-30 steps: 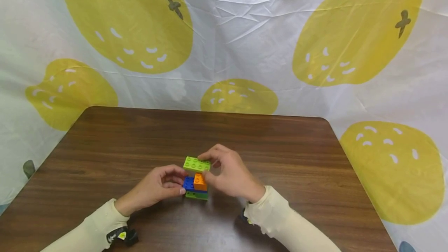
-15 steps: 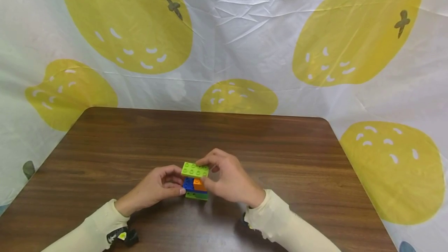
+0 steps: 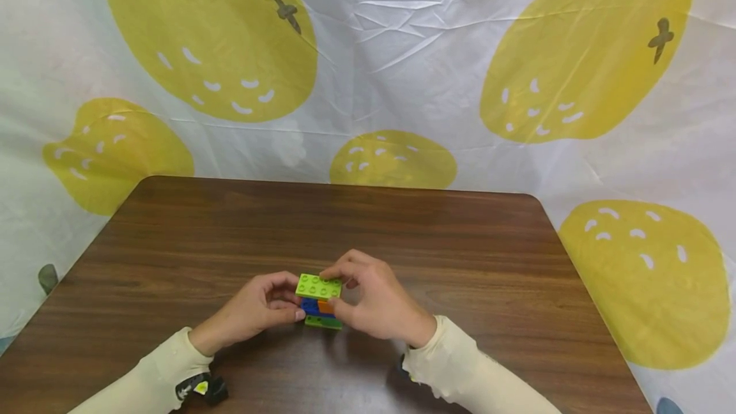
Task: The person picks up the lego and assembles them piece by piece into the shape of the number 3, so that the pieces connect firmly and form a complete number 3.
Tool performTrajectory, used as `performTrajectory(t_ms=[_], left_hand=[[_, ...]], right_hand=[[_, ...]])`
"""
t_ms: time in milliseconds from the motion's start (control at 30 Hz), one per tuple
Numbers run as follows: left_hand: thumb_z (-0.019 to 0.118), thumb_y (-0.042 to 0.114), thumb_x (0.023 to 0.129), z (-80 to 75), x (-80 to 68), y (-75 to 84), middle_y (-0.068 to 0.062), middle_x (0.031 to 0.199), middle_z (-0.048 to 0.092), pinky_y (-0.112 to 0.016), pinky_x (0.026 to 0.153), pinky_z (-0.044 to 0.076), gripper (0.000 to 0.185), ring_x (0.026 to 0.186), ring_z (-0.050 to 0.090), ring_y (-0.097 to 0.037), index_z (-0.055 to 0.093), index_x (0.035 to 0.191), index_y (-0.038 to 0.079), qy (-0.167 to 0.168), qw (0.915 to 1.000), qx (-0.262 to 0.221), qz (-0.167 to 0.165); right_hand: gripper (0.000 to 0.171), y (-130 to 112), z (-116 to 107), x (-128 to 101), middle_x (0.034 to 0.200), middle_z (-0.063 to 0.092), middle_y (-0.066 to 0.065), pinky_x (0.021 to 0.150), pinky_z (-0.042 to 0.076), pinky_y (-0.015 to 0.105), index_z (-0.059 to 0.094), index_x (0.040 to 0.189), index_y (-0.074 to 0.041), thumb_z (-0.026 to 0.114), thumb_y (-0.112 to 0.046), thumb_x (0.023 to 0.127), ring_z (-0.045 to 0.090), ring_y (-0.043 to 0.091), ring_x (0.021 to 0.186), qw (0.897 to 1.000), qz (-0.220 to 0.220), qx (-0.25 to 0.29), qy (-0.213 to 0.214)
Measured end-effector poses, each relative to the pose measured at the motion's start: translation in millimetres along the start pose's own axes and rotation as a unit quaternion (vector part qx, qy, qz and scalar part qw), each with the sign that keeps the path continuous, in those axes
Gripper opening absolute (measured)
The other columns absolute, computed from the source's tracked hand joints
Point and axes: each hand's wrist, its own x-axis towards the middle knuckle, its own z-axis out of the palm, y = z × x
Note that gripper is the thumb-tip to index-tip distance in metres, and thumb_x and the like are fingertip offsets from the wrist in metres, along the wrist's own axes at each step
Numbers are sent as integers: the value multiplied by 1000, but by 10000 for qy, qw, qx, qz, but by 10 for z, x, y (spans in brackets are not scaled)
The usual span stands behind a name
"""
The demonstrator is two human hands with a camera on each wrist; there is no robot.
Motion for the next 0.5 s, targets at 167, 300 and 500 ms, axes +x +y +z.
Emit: performTrajectory(t_ms=[167, 300, 500], left_hand=[[82, 12, 92, 0, 6, -1, -17, 118, 71, -23, 87, 61, 42, 106, 69, -25, 66, 127, -4, -2, 10000, 5, -2], [82, 12, 92, 2, 5, -4, -17, 118, 71, -24, 87, 61, 41, 106, 70, -26, 66, 127, -3, -16, 10000, 9, -8], [82, 12, 92, 3, 0, -3, -17, 117, 71, -24, 87, 61, 40, 105, 70, -26, 66, 126, -3, 7, 10000, 35, 21]], right_hand=[[38, -2, 1, -7, 113, 71, -6, 82, 61, 27, 77, 119, -13, 84, -5, 82, 67, 8, 99, 10000, -81, -27, 45], [38, 1, 6, -17, 113, 71, -6, 82, 61, 29, 77, 119, -13, 84, -5, 82, 67, 8, 98, 9999, -98, -48, 63], [37, 0, 20, -29, 113, 71, -6, 82, 61, 27, 77, 118, -14, 86, -8, 83, 67, 7, 97, 9998, -134, 1, 114]])
